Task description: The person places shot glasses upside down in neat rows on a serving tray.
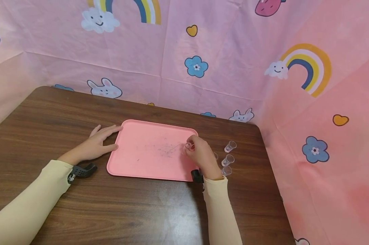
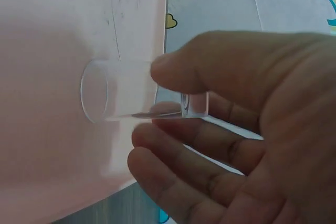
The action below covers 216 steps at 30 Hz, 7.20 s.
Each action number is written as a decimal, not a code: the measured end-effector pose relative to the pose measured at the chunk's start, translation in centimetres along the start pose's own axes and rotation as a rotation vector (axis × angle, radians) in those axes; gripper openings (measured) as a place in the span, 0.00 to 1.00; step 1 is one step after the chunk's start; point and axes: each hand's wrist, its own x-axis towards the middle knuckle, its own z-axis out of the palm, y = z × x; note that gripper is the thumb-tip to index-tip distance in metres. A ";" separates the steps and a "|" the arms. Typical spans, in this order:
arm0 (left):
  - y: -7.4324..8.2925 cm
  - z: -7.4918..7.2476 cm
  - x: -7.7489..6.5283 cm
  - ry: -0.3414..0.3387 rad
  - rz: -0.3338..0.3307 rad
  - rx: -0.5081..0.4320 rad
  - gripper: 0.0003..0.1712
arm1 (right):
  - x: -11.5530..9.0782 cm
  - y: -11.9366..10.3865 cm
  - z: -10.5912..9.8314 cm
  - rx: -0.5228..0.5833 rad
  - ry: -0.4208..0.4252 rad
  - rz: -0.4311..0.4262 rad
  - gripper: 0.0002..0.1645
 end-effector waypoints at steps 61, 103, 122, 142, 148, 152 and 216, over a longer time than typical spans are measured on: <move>-0.3 -0.2 -0.5 -0.008 -0.023 0.010 0.39 | -1.1 8.4 -10.0 -0.131 0.084 0.043 0.20; 0.1 -0.4 -0.3 -0.021 -0.012 0.000 0.40 | -1.4 2.2 -3.5 0.257 -0.082 -0.077 0.12; 0.3 -0.4 0.3 0.020 -0.145 -0.023 0.42 | -0.7 1.7 -2.2 0.260 -0.077 -0.231 0.16; 0.2 -0.8 0.3 0.028 -0.156 -0.107 0.36 | -0.6 1.5 -1.1 0.306 -0.075 -0.212 0.17; 0.6 -0.7 0.2 0.034 -0.163 -0.096 0.36 | -0.7 1.4 -0.9 0.307 -0.113 -0.214 0.16; 0.8 -0.7 0.2 0.033 -0.147 -0.079 0.35 | -0.7 1.4 -1.1 0.326 -0.106 -0.204 0.16; 0.3 -0.6 0.1 0.032 -0.108 -0.068 0.35 | -0.7 0.6 -2.1 0.264 -0.045 -0.392 0.11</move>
